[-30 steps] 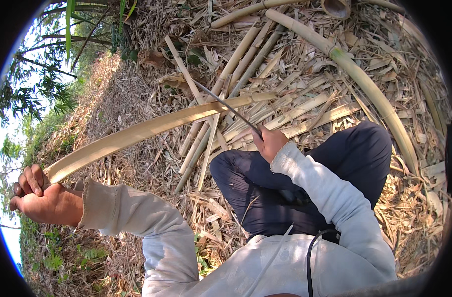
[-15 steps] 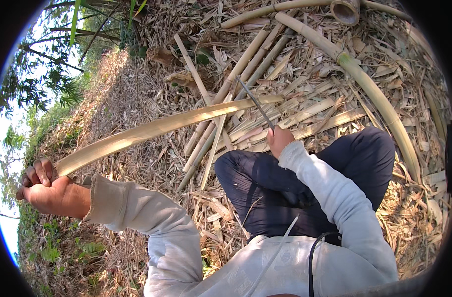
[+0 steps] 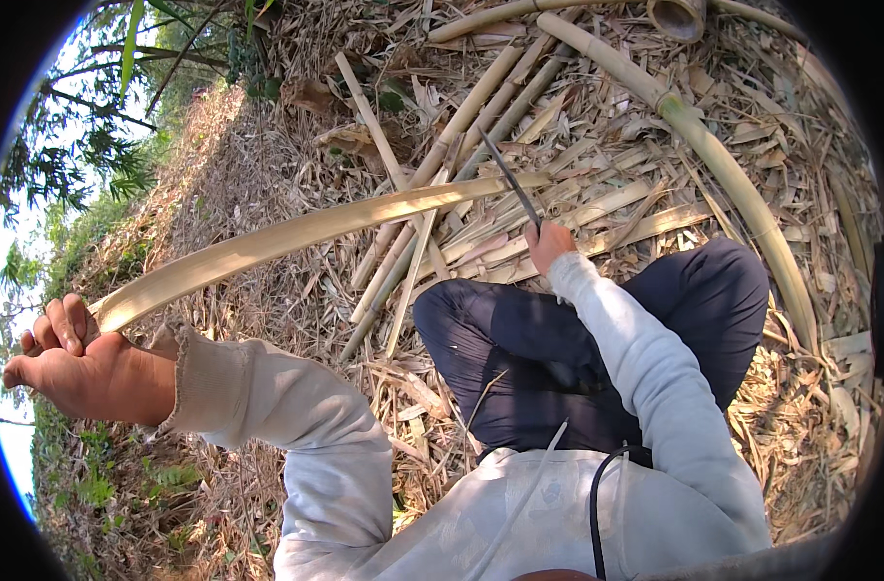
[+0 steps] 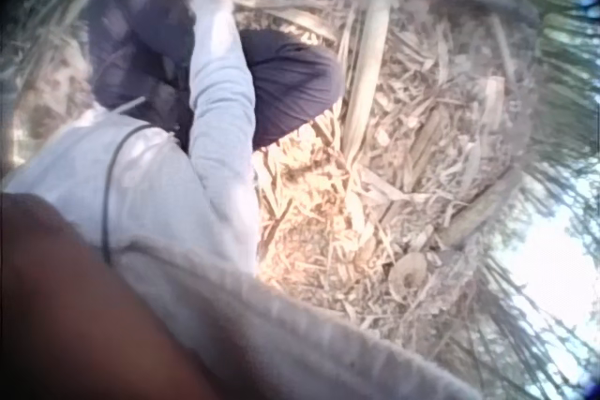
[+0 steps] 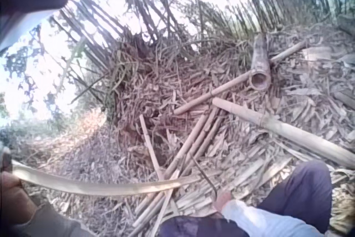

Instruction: The person uses a machete to shave and smooth a strip of bamboo while sitting on the ground.

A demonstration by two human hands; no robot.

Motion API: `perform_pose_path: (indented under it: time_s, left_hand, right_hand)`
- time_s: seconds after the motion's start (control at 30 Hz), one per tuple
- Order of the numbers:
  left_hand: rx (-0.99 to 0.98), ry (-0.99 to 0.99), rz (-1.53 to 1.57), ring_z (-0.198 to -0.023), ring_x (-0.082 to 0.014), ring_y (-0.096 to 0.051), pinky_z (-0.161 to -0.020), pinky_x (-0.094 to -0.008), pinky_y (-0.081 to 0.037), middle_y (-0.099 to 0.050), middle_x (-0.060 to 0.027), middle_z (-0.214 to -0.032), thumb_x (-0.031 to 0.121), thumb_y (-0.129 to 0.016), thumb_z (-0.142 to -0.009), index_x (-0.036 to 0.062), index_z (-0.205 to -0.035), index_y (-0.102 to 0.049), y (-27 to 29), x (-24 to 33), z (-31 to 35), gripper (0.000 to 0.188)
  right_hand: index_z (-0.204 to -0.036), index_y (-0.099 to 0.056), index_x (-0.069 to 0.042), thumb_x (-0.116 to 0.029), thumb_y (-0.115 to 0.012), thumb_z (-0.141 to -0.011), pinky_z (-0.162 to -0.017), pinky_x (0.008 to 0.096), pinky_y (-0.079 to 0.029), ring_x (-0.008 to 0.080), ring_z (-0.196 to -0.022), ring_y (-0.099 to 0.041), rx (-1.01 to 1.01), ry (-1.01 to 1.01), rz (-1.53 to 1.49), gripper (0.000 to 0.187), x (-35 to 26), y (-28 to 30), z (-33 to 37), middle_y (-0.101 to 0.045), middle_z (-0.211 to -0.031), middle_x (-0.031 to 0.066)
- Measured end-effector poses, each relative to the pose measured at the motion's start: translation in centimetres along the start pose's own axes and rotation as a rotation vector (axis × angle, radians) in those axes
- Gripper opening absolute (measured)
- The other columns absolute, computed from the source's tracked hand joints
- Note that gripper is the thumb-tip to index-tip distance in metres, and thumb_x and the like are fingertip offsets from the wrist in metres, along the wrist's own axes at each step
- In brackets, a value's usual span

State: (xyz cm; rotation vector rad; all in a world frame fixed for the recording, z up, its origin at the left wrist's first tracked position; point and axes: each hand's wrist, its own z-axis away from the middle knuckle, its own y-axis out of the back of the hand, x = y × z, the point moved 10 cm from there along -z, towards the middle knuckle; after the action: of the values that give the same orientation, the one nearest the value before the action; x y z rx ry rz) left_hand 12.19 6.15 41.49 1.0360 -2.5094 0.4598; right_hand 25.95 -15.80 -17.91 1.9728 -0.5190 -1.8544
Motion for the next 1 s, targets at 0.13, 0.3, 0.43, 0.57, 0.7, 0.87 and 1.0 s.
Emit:
perform_pose_path:
  time_s: [0.13, 0.3, 0.43, 0.57, 0.7, 0.87, 1.0]
  left_hand:
    - [-0.082, 0.014, 0.017, -0.039, -0.0121, -0.018, -0.039, -0.0275, -0.024, -0.026, -0.0018, -0.055, 0.056, -0.025, -0.102, 0.0094, -0.074, -0.033, 1.8, -0.5, -2.1, 0.055]
    - [0.117, 0.067, 0.003, -0.043, -0.0129, -0.02, -0.04, -0.0278, -0.025, -0.024, -0.0008, -0.057, 0.048, -0.024, -0.105, 0.0094, -0.073, -0.031, 2.6, -2.6, -1.9, 0.05]
    - [0.055, 0.127, 0.073, -0.042, -0.0129, -0.019, -0.039, -0.028, -0.022, -0.022, -0.0002, -0.056, 0.047, -0.026, -0.105, 0.0103, -0.071, -0.03, 3.2, -3.4, -3.7, 0.05]
    - [0.11, 0.144, 0.062, -0.041, -0.0128, -0.023, -0.038, -0.0285, -0.027, -0.025, -0.0008, -0.052, 0.056, -0.025, -0.102, 0.0123, -0.063, -0.029, 4.6, -4.4, -3.2, 0.059]
    - [0.05, 0.104, 0.055, -0.041, -0.0135, -0.021, -0.039, -0.0279, -0.027, -0.025, -0.0002, -0.053, 0.058, -0.019, -0.102, 0.0131, -0.062, -0.027, 1.7, -3.0, -1.7, 0.061]
    - [0.051, 0.077, 0.111, -0.042, -0.0129, -0.019, -0.039, -0.0276, -0.025, -0.023, -0.0005, -0.056, 0.052, -0.025, -0.103, 0.0113, -0.072, -0.029, 3.6, -3.0, -2.7, 0.052]
    - [0.017, 0.066, 0.093, -0.043, -0.0137, -0.019, -0.041, -0.0274, -0.024, -0.023, -0.0011, -0.055, 0.053, -0.025, -0.104, 0.0108, -0.071, -0.029, 0.4, -2.3, -2.2, 0.053]
  right_hand:
    - [-0.08, -0.058, 0.004, -0.04, -0.043, -0.1, -0.065, 0.0537, -0.05, 0.0461, -0.067, -0.062, -0.086, -0.028, -0.025, 0.05, -3.6, 0.5, 0.1, -0.061, -0.065, 0.0261]
    - [-0.089, -0.058, 0.003, -0.04, -0.042, -0.101, -0.066, 0.0541, -0.051, 0.0467, -0.068, -0.063, 0.007, 0.01, 0.046, 0.047, -1.5, -0.7, 1.0, -0.062, -0.066, 0.0262]
    - [-0.097, -0.058, 0.002, -0.036, -0.042, -0.101, -0.068, 0.0548, -0.05, 0.0477, -0.072, -0.063, -0.063, -0.098, 0.027, 0.041, -0.8, -0.6, -0.2, -0.063, -0.071, 0.027]
    - [-0.088, -0.065, 0.001, -0.035, -0.043, -0.1, -0.072, 0.0547, -0.052, 0.0467, -0.077, -0.065, -0.127, -0.114, 0.144, 0.044, -0.7, -1.3, 1.6, -0.065, -0.079, 0.0281]
    - [-0.099, -0.067, 0.002, -0.035, -0.042, -0.1, -0.079, 0.051, -0.054, 0.0441, -0.088, -0.066, -0.19, -0.281, 0.209, 0.044, 6.5, -0.9, -1.7, -0.068, -0.092, 0.027]
    - [-0.094, -0.065, 0.001, -0.034, -0.043, -0.1, -0.078, 0.0522, -0.053, 0.0448, -0.087, -0.066, -0.171, -0.149, 0.137, 0.041, -1.6, -0.1, 0.3, -0.067, -0.086, 0.0268]
    - [-0.106, -0.067, 0.006, -0.018, -0.048, -0.093, -0.078, 0.0505, -0.055, 0.0425, -0.094, -0.066, -0.198, -0.347, 0.198, 0.033, 13.1, -3.8, -3.7, -0.066, -0.095, 0.0307]
